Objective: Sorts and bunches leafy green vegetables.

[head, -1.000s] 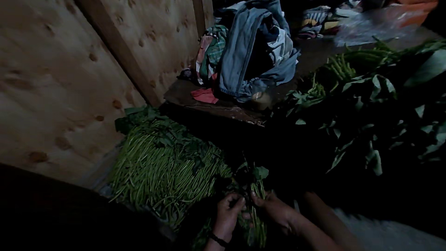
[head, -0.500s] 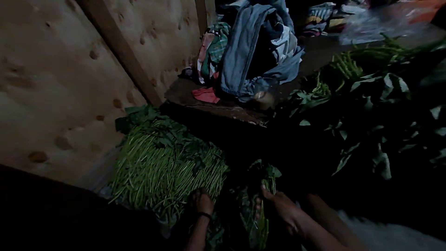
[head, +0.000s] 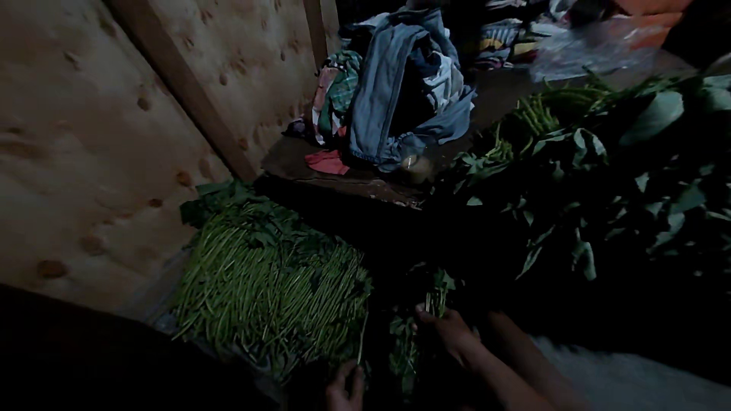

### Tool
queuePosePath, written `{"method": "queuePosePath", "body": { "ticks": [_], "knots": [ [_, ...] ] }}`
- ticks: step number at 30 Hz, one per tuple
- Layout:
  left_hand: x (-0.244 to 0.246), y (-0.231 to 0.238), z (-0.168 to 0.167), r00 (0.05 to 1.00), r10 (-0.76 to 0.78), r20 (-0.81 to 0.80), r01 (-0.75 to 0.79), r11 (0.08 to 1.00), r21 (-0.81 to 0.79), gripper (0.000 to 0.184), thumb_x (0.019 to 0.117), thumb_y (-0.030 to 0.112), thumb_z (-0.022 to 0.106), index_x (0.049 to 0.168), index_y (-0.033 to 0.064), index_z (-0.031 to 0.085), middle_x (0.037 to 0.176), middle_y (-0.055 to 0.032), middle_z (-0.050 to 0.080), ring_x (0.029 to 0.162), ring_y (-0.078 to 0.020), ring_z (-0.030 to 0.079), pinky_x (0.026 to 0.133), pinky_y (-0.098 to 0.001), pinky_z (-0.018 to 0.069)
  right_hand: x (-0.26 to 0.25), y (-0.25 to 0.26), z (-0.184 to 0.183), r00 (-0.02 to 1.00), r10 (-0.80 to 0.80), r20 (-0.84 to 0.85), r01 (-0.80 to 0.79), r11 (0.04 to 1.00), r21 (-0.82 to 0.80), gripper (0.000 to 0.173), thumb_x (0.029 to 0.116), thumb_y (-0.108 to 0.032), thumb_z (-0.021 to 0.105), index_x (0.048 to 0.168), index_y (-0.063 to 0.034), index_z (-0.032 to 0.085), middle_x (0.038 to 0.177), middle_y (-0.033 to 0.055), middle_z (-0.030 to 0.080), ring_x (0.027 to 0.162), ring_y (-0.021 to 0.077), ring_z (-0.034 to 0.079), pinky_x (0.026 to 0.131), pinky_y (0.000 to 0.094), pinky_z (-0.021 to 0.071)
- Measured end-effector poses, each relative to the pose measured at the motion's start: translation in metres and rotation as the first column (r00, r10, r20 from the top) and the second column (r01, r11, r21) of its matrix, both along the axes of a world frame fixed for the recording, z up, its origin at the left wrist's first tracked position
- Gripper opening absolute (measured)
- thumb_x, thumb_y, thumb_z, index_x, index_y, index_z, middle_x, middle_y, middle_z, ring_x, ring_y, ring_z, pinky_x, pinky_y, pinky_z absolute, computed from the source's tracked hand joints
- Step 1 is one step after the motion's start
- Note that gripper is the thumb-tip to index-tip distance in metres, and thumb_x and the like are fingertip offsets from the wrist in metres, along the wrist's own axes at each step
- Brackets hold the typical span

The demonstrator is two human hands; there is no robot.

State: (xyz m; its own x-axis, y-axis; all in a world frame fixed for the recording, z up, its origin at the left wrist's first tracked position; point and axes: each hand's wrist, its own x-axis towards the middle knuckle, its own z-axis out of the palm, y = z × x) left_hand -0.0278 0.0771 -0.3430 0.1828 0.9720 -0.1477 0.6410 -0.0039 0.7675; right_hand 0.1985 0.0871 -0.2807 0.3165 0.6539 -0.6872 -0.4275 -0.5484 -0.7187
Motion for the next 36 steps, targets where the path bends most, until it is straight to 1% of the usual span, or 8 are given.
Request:
{"method": "queuePosePath", "body": {
  "ticks": [5, 10, 15, 18, 23, 29, 33, 36],
  "knots": [
    [0.016, -0.033, 0.015, 0.989, -0.095, 0.109, 0.076, 0.983, 0.168, 0.021, 0.0953, 0.008, 0.065, 0.108, -0.0077, 0.073, 0.098, -0.0211, 0.074, 0.087, -0.0264, 0.073, 0.084, -0.0385, 0.0594, -0.005, -0.001, -0.007, 0.996, 0.067, 0.054, -0.062, 0.994, -0.085, 0.027, 0.1043, -0.020, 0.062, 0.122, -0.0001, 0.059, 0.090, 0.0088, 0.070, 0.076, 0.0166, 0.071, 0.070, 0.0331, 0.0612],
    [0.022, -0.037, 0.013, 0.967, -0.251, 0.051, 0.231, 0.940, 0.250, 0.022, 0.0964, 0.013, 0.066, 0.110, -0.0013, 0.076, 0.105, -0.0200, 0.073, 0.092, -0.0295, 0.074, 0.086, -0.0418, 0.0605, -0.007, -0.004, -0.001, 0.993, 0.071, -0.096, -0.075, 0.996, -0.044, 0.025, 0.1062, -0.022, 0.057, 0.119, -0.0004, 0.056, 0.085, 0.0069, 0.067, 0.067, 0.0165, 0.068, 0.062, 0.0312, 0.0610],
    [0.009, -0.014, 0.033, 0.903, -0.414, -0.114, 0.403, 0.909, -0.107, 0.060, 0.0986, 0.021, 0.068, 0.151, 0.0014, 0.047, 0.121, -0.0231, 0.070, 0.108, -0.0395, 0.070, 0.099, -0.0536, 0.0536, 0.004, -0.004, -0.001, 0.967, -0.240, -0.084, 0.247, 0.965, 0.090, 0.024, 0.1075, -0.015, 0.053, 0.126, 0.0004, 0.055, 0.090, 0.0100, 0.067, 0.073, 0.0177, 0.070, 0.062, 0.0321, 0.0606],
    [-0.006, -0.005, 0.032, 0.902, -0.405, -0.153, 0.387, 0.912, -0.133, 0.046, 0.0980, 0.014, 0.066, 0.142, 0.0015, 0.059, 0.125, -0.0237, 0.069, 0.114, -0.0405, 0.068, 0.103, -0.0536, 0.0508, 0.014, -0.004, 0.000, 0.933, -0.356, -0.054, 0.360, 0.926, 0.117, 0.024, 0.1078, -0.014, 0.052, 0.126, 0.0002, 0.055, 0.089, 0.0097, 0.066, 0.069, 0.0162, 0.068, 0.059, 0.0299, 0.0593],
    [-0.032, 0.002, 0.031, 0.937, -0.271, 0.221, 0.315, 0.929, -0.194, 0.028, 0.0967, 0.008, 0.065, 0.123, -0.0030, 0.068, 0.111, -0.0162, 0.072, 0.097, -0.0182, 0.070, 0.090, -0.0335, 0.0564, 0.019, -0.009, 0.010, 0.911, -0.408, -0.048, 0.411, 0.904, 0.119, 0.022, 0.1070, -0.019, 0.054, 0.119, 0.0002, 0.055, 0.088, 0.0088, 0.066, 0.073, 0.0149, 0.068, 0.065, 0.0298, 0.0596],
    [-0.040, -0.001, 0.030, 0.927, -0.237, 0.291, 0.306, 0.926, -0.222, 0.026, 0.1020, 0.009, 0.058, 0.122, -0.0060, 0.066, 0.103, -0.0136, 0.074, 0.090, -0.0161, 0.072, 0.087, -0.0327, 0.0589, 0.020, -0.012, 0.015, 0.886, -0.401, -0.234, 0.443, 0.881, 0.167, 0.029, 0.1110, -0.024, 0.044, 0.130, -0.0031, 0.048, 0.101, 0.0108, 0.070, 0.082, 0.0186, 0.072, 0.068, 0.0344, 0.0609],
    [-0.041, -0.002, 0.029, 0.924, -0.256, 0.284, 0.318, 0.926, -0.202, 0.027, 0.1044, 0.009, 0.051, 0.121, -0.0061, 0.065, 0.097, -0.0092, 0.073, 0.087, -0.0133, 0.070, 0.085, -0.0308, 0.0580, 0.019, -0.012, 0.005, 0.857, -0.433, -0.281, 0.508, 0.805, 0.307, 0.018, 0.1094, -0.017, 0.047, 0.118, -0.0026, 0.054, 0.095, 0.0114, 0.069, 0.078, 0.0205, 0.069, 0.071, 0.0386, 0.0604],
    [-0.036, -0.003, 0.031, 0.937, -0.250, 0.245, 0.304, 0.928, -0.215, 0.028, 0.1053, 0.010, 0.051, 0.122, -0.0068, 0.065, 0.098, -0.0105, 0.073, 0.087, -0.0143, 0.070, 0.084, -0.0311, 0.0571, 0.016, -0.014, 0.011, 0.857, -0.444, -0.261, 0.512, 0.793, 0.331, 0.018, 0.1092, -0.017, 0.048, 0.122, -0.0053, 0.054, 0.099, 0.0088, 0.070, 0.082, 0.0192, 0.072, 0.072, 0.0369, 0.0621]
  ]
}}
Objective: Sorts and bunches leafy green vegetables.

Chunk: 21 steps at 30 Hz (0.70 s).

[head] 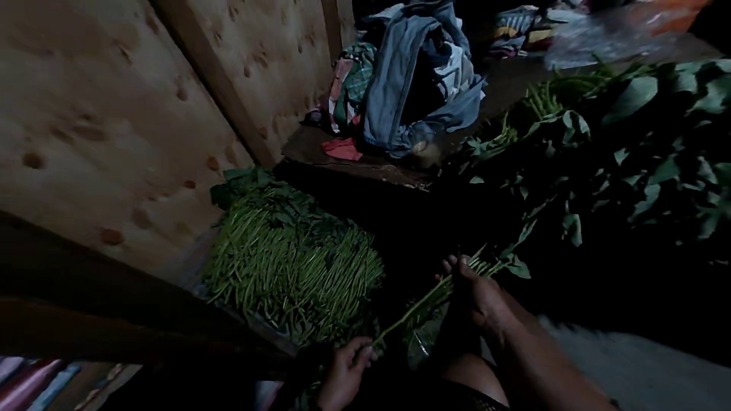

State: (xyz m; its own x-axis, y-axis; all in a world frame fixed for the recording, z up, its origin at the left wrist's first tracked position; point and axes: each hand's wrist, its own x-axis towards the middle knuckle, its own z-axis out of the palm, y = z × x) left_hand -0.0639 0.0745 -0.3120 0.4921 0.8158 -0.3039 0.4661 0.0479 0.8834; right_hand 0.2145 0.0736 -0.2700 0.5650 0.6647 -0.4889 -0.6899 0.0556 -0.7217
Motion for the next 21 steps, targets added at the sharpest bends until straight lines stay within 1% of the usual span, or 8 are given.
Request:
{"method": "queuePosePath", "body": {
  "ticks": [4, 6, 8, 11, 13, 16, 19, 21],
  "knots": [
    [0.002, 0.001, 0.002, 0.987, -0.162, 0.000, 0.161, 0.980, -0.120, 0.028, 0.1020, 0.013, 0.060, 0.124, -0.0045, 0.064, 0.109, -0.0146, 0.072, 0.095, -0.0178, 0.070, 0.090, -0.0347, 0.0567, -0.003, -0.001, 0.004, 0.997, 0.039, 0.066, -0.039, 0.999, -0.004, 0.015, 0.1097, -0.015, 0.046, 0.114, -0.0045, 0.056, 0.085, 0.0062, 0.067, 0.072, 0.0158, 0.069, 0.069, 0.0346, 0.0619],
    [0.004, 0.001, 0.004, 0.967, -0.236, 0.098, 0.251, 0.951, -0.179, 0.030, 0.0989, 0.012, 0.064, 0.125, -0.0034, 0.062, 0.113, -0.0132, 0.070, 0.098, -0.0154, 0.070, 0.091, -0.0324, 0.0574, -0.005, -0.002, 0.002, 0.995, 0.065, 0.074, -0.064, 0.998, -0.010, 0.014, 0.1088, -0.013, 0.048, 0.114, -0.0032, 0.057, 0.086, 0.0070, 0.068, 0.072, 0.0159, 0.069, 0.069, 0.0334, 0.0617],
    [0.010, -0.002, 0.006, 0.943, -0.275, 0.187, 0.314, 0.922, -0.228, 0.038, 0.0960, 0.009, 0.066, 0.131, -0.0027, 0.058, 0.117, -0.0130, 0.068, 0.100, -0.0148, 0.068, 0.090, -0.0317, 0.0573, -0.007, -0.003, 0.003, 0.993, 0.093, 0.074, -0.091, 0.995, -0.030, 0.015, 0.1086, -0.014, 0.049, 0.117, -0.0041, 0.056, 0.089, 0.0071, 0.068, 0.074, 0.0157, 0.069, 0.070, 0.0323, 0.0612],
    [0.021, -0.005, 0.008, 0.927, -0.295, 0.233, 0.346, 0.913, -0.218, 0.049, 0.0940, 0.011, 0.068, 0.140, -0.0014, 0.053, 0.119, -0.0127, 0.066, 0.098, -0.0133, 0.066, 0.084, -0.0293, 0.0563, -0.008, -0.002, 0.001, 0.995, 0.085, 0.044, -0.085, 0.996, -0.006, 0.014, 0.1083, -0.011, 0.048, 0.117, -0.0039, 0.057, 0.090, 0.0077, 0.068, 0.075, 0.0164, 0.069, 0.070, 0.0329, 0.0611],
    [0.026, -0.006, 0.009, 0.925, -0.270, 0.266, 0.324, 0.928, -0.183, 0.043, 0.0952, 0.011, 0.067, 0.135, -0.0023, 0.057, 0.116, -0.0105, 0.068, 0.096, -0.0111, 0.068, 0.085, -0.0278, 0.0572, -0.008, -0.002, 0.000, 0.997, 0.068, 0.028, -0.068, 0.998, 0.006, 0.013, 0.1078, -0.012, 0.050, 0.116, -0.0049, 0.056, 0.089, 0.0074, 0.069, 0.075, 0.0168, 0.070, 0.071, 0.0335, 0.0617],
    [0.031, -0.009, 0.009, 0.943, -0.183, 0.278, 0.232, 0.960, -0.157, 0.022, 0.0977, 0.009, 0.064, 0.116, -0.0028, 0.067, 0.100, -0.0050, 0.073, 0.079, -0.0074, 0.069, 0.075, -0.0252, 0.0592, -0.007, -0.001, -0.001, 0.998, 0.062, 0.018, -0.062, 0.998, 0.010, 0.012, 0.1079, -0.012, 0.050, 0.116, -0.0054, 0.056, 0.089, 0.0074, 0.068, 0.075, 0.0174, 0.070, 0.071, 0.0346, 0.0618],
    [0.032, -0.010, 0.008, 0.957, -0.088, 0.277, 0.148, 0.968, -0.205, 0.015, 0.1006, 0.007, 0.059, 0.106, -0.0032, 0.069, 0.090, -0.0035, 0.075, 0.073, -0.0084, 0.071, 0.070, -0.0263, 0.0613, -0.006, -0.001, -0.001, 0.998, 0.059, 0.030, -0.059, 0.998, 0.002, 0.013, 0.1082, -0.014, 0.050, 0.117, -0.0059, 0.056, 0.089, 0.0069, 0.068, 0.074, 0.0163, 0.069, 0.070, 0.0338, 0.0616],
    [0.031, -0.010, 0.009, 0.970, -0.015, 0.243, 0.087, 0.954, -0.287, 0.014, 0.1017, 0.006, 0.056, 0.104, -0.0024, 0.068, 0.087, -0.0033, 0.075, 0.070, -0.0096, 0.071, 0.068, -0.0268, 0.0614, -0.004, -0.002, 0.000, 0.998, 0.055, 0.041, -0.056, 0.998, 0.001, 0.016, 0.1082, -0.016, 0.050, 0.118, -0.0058, 0.056, 0.091, 0.0070, 0.068, 0.075, 0.0164, 0.069, 0.071, 0.0340, 0.0615]
  ]
}}
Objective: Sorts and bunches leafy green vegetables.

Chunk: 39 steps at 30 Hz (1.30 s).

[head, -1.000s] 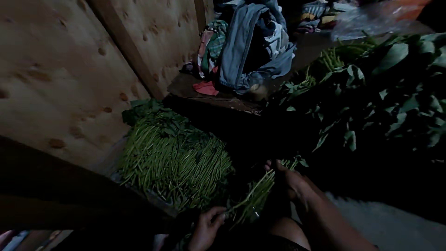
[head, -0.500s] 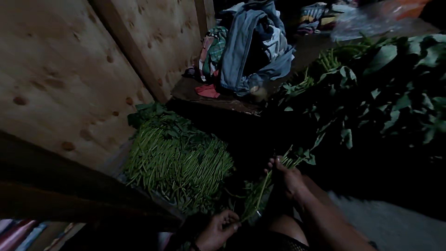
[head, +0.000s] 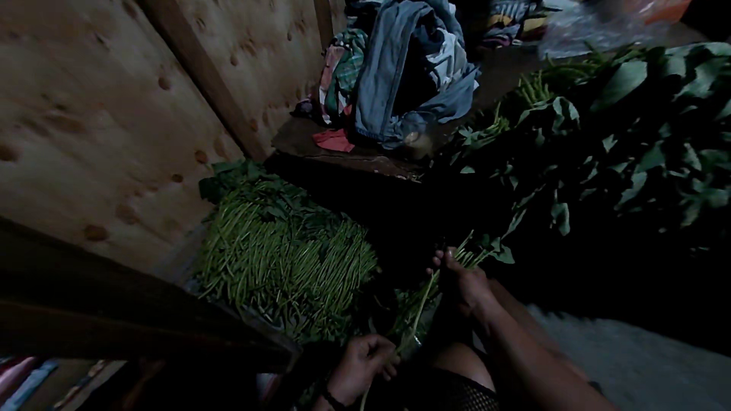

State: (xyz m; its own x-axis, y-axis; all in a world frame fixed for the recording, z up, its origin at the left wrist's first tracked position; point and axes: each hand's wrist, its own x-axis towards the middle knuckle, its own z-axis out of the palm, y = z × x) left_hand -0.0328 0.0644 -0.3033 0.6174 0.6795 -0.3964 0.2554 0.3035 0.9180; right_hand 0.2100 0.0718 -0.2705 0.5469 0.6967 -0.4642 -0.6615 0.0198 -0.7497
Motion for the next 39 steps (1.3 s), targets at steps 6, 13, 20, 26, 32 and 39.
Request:
{"method": "queuePosePath", "body": {
  "ticks": [6, 13, 20, 26, 32, 39],
  "knots": [
    [-0.013, 0.001, -0.009, 0.962, 0.208, -0.179, -0.236, 0.960, -0.150, 0.015, 0.1044, 0.008, 0.056, 0.107, -0.0045, 0.063, 0.083, -0.0093, 0.071, 0.064, -0.0149, 0.070, 0.062, -0.0287, 0.0610, 0.005, 0.002, -0.003, 0.998, -0.055, -0.001, 0.055, 0.998, -0.011, 0.014, 0.1086, -0.015, 0.049, 0.117, -0.0065, 0.056, 0.092, 0.0062, 0.068, 0.074, 0.0149, 0.068, 0.069, 0.0328, 0.0607],
    [-0.030, -0.004, -0.018, 0.943, 0.308, -0.122, -0.327, 0.926, -0.189, 0.018, 0.1052, 0.003, 0.050, 0.119, -0.0056, 0.058, 0.086, -0.0126, 0.070, 0.065, -0.0182, 0.071, 0.061, -0.0319, 0.0619, 0.002, 0.001, 0.003, 1.000, 0.009, -0.011, -0.010, 0.999, -0.050, 0.016, 0.1087, -0.017, 0.049, 0.118, -0.0057, 0.057, 0.091, 0.0079, 0.068, 0.072, 0.0169, 0.068, 0.066, 0.0337, 0.0603],
    [-0.044, 0.013, -0.049, 0.890, 0.060, -0.451, -0.105, 0.992, -0.075, 0.029, 0.1093, 0.017, 0.048, 0.128, -0.0013, 0.060, 0.088, -0.0097, 0.065, 0.059, -0.0116, 0.058, 0.057, -0.0279, 0.0523, 0.000, -0.007, 0.012, 0.956, 0.295, 0.001, -0.295, 0.955, -0.028, 0.021, 0.1112, -0.017, 0.042, 0.123, -0.0025, 0.052, 0.107, 0.0134, 0.073, 0.086, 0.0227, 0.074, 0.073, 0.0371, 0.0621],
    [-0.043, 0.069, -0.058, 0.676, -0.137, -0.724, 0.165, 0.986, -0.033, 0.043, 0.1071, 0.033, 0.053, 0.128, -0.0022, 0.066, 0.129, -0.0242, 0.065, 0.124, -0.0369, 0.061, 0.110, -0.0530, 0.0431, -0.007, -0.005, 0.011, 0.960, 0.275, 0.047, -0.279, 0.951, 0.131, 0.021, 0.1111, -0.014, 0.040, 0.122, 0.0007, 0.051, 0.114, 0.0170, 0.073, 0.096, 0.0280, 0.075, 0.078, 0.0418, 0.0634],
    [-0.028, 0.148, -0.063, 0.617, 0.116, -0.778, 0.124, 0.962, 0.242, 0.034, 0.1059, 0.023, 0.053, 0.132, 0.0064, 0.067, 0.130, -0.0173, 0.067, 0.124, -0.0321, 0.063, 0.110, -0.0509, 0.0450, -0.009, 0.010, 0.008, 0.985, 0.157, 0.070, -0.166, 0.976, 0.141, 0.014, 0.1094, -0.010, 0.042, 0.116, -0.0037, 0.052, 0.089, 0.0083, 0.069, 0.080, 0.0215, 0.072, 0.075, 0.0416, 0.0643],
    [0.039, 0.194, -0.078, 0.545, 0.100, -0.833, 0.337, 0.883, 0.326, 0.039, 0.1077, 0.031, 0.044, 0.137, 0.0155, 0.065, 0.136, -0.0117, 0.066, 0.128, -0.0308, 0.061, 0.109, -0.0536, 0.0446, -0.010, 0.029, 0.009, 0.984, 0.119, 0.130, -0.095, 0.979, -0.181, 0.026, 0.1089, -0.012, 0.048, 0.132, -0.0015, 0.056, 0.084, 0.0065, 0.066, 0.067, 0.0151, 0.067, 0.063, 0.0316, 0.0607]
  ]
}}
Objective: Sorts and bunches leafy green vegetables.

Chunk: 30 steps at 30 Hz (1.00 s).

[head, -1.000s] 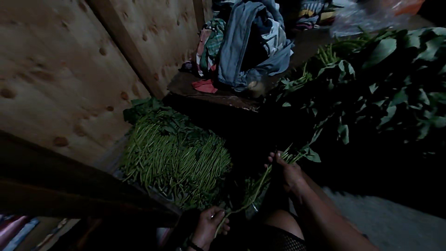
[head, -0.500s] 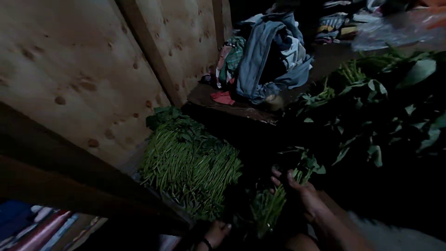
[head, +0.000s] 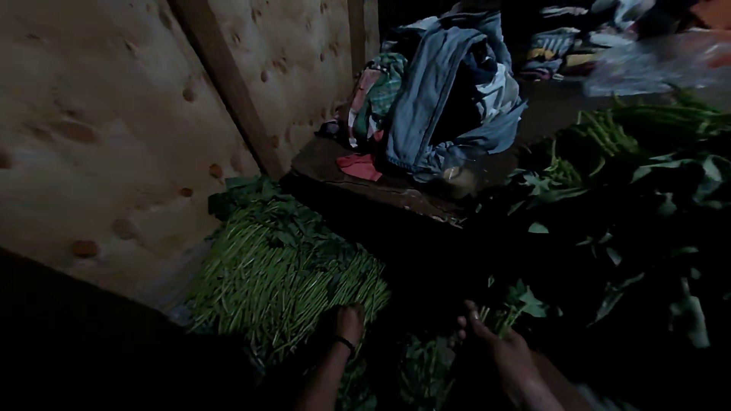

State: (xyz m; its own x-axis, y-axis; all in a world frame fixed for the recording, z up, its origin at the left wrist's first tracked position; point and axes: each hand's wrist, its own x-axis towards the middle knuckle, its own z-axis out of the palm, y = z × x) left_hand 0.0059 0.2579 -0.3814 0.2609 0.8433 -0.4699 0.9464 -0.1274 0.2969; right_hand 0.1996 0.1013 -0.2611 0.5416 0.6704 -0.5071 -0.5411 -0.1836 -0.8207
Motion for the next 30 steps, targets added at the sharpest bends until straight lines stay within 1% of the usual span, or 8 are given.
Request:
{"method": "queuePosePath", "body": {
  "ticks": [6, 9, 12, 19, 22, 24, 27, 30],
  "knots": [
    [0.056, 0.013, -0.033, 0.995, 0.069, -0.078, -0.065, 0.997, 0.050, 0.059, 0.1036, 0.044, 0.055, 0.146, 0.0036, 0.054, 0.149, -0.0228, 0.051, 0.138, -0.0372, 0.050, 0.114, -0.0510, 0.0416, -0.003, 0.008, 0.000, 0.998, 0.052, 0.045, -0.048, 0.996, -0.079, 0.020, 0.1080, -0.009, 0.049, 0.124, 0.0002, 0.057, 0.084, 0.0049, 0.066, 0.071, 0.0135, 0.067, 0.066, 0.0304, 0.0603],
    [0.058, 0.020, -0.044, 0.989, 0.083, -0.119, -0.080, 0.996, 0.034, 0.054, 0.1003, 0.027, 0.062, 0.148, 0.0039, 0.051, 0.149, -0.0235, 0.050, 0.136, -0.0384, 0.052, 0.111, -0.0510, 0.0444, -0.005, 0.011, 0.004, 0.998, 0.049, 0.040, -0.046, 0.996, -0.080, 0.022, 0.1077, -0.009, 0.050, 0.125, 0.0013, 0.057, 0.085, 0.0049, 0.066, 0.071, 0.0122, 0.067, 0.066, 0.0272, 0.0594],
    [0.045, 0.027, -0.038, 0.990, 0.113, -0.088, -0.113, 0.994, 0.002, 0.042, 0.0996, 0.022, 0.060, 0.140, 0.0083, 0.061, 0.137, -0.0196, 0.063, 0.130, -0.0375, 0.058, 0.109, -0.0548, 0.0449, -0.004, 0.011, 0.003, 0.998, 0.053, 0.041, -0.051, 0.997, -0.056, 0.022, 0.1076, -0.008, 0.050, 0.126, 0.0023, 0.057, 0.086, 0.0057, 0.067, 0.071, 0.0115, 0.068, 0.067, 0.0250, 0.0594],
    [0.000, 0.001, 0.032, 0.924, 0.271, 0.269, -0.289, 0.957, 0.032, 0.040, 0.1016, 0.022, 0.059, 0.138, 0.0054, 0.061, 0.124, -0.0177, 0.070, 0.117, -0.0328, 0.066, 0.104, -0.0529, 0.0486, -0.004, 0.004, -0.003, 0.999, 0.047, 0.024, -0.046, 0.998, -0.043, 0.021, 0.1079, -0.009, 0.050, 0.125, 0.0021, 0.056, 0.085, 0.0064, 0.066, 0.070, 0.0130, 0.067, 0.066, 0.0273, 0.0594],
    [-0.024, -0.029, 0.051, 0.761, 0.379, 0.527, -0.418, 0.907, -0.048, 0.038, 0.0992, 0.013, 0.062, 0.135, -0.0004, 0.059, 0.114, -0.0193, 0.069, 0.093, -0.0275, 0.071, 0.083, -0.0445, 0.0592, -0.003, -0.002, -0.005, 0.999, 0.045, 0.018, -0.043, 0.997, -0.059, 0.023, 0.1082, -0.010, 0.050, 0.127, 0.0019, 0.055, 0.087, 0.0069, 0.066, 0.071, 0.0132, 0.067, 0.066, 0.0276, 0.0587],
    [-0.038, -0.057, 0.053, 0.623, 0.406, 0.669, -0.485, 0.871, -0.077, 0.039, 0.0974, 0.005, 0.060, 0.135, -0.0048, 0.057, 0.111, -0.0227, 0.066, 0.086, -0.0274, 0.068, 0.075, -0.0429, 0.0583, -0.003, -0.007, -0.007, 0.998, 0.060, 0.037, -0.057, 0.996, -0.071, 0.023, 0.1078, -0.010, 0.051, 0.127, 0.0025, 0.055, 0.088, 0.0068, 0.066, 0.072, 0.0123, 0.066, 0.066, 0.0265, 0.0581],
    [-0.060, -0.094, 0.038, 0.581, 0.442, 0.683, -0.536, 0.840, -0.088, 0.050, 0.0992, 0.017, 0.066, 0.141, -0.0052, 0.052, 0.114, -0.0239, 0.065, 0.092, -0.0279, 0.065, 0.080, -0.0442, 0.0550, -0.005, -0.014, -0.014, 0.987, 0.145, 0.075, -0.137, 0.985, -0.104, 0.023, 0.1075, -0.011, 0.052, 0.127, 0.0014, 0.057, 0.091, 0.0079, 0.066, 0.076, 0.0138, 0.067, 0.069, 0.0286, 0.0589],
    [-0.072, -0.117, 0.022, 0.602, 0.459, 0.654, -0.595, 0.804, -0.017, 0.045, 0.1008, 0.022, 0.065, 0.135, -0.0064, 0.058, 0.119, -0.0268, 0.067, 0.103, -0.0340, 0.067, 0.092, -0.0509, 0.0537, -0.006, -0.020, -0.019, 0.970, 0.222, 0.103, -0.207, 0.969, -0.137, 0.023, 0.1074, -0.012, 0.053, 0.127, 0.0001, 0.057, 0.094, 0.0085, 0.067, 0.078, 0.0152, 0.068, 0.071, 0.0309, 0.0594]
  ]
}}
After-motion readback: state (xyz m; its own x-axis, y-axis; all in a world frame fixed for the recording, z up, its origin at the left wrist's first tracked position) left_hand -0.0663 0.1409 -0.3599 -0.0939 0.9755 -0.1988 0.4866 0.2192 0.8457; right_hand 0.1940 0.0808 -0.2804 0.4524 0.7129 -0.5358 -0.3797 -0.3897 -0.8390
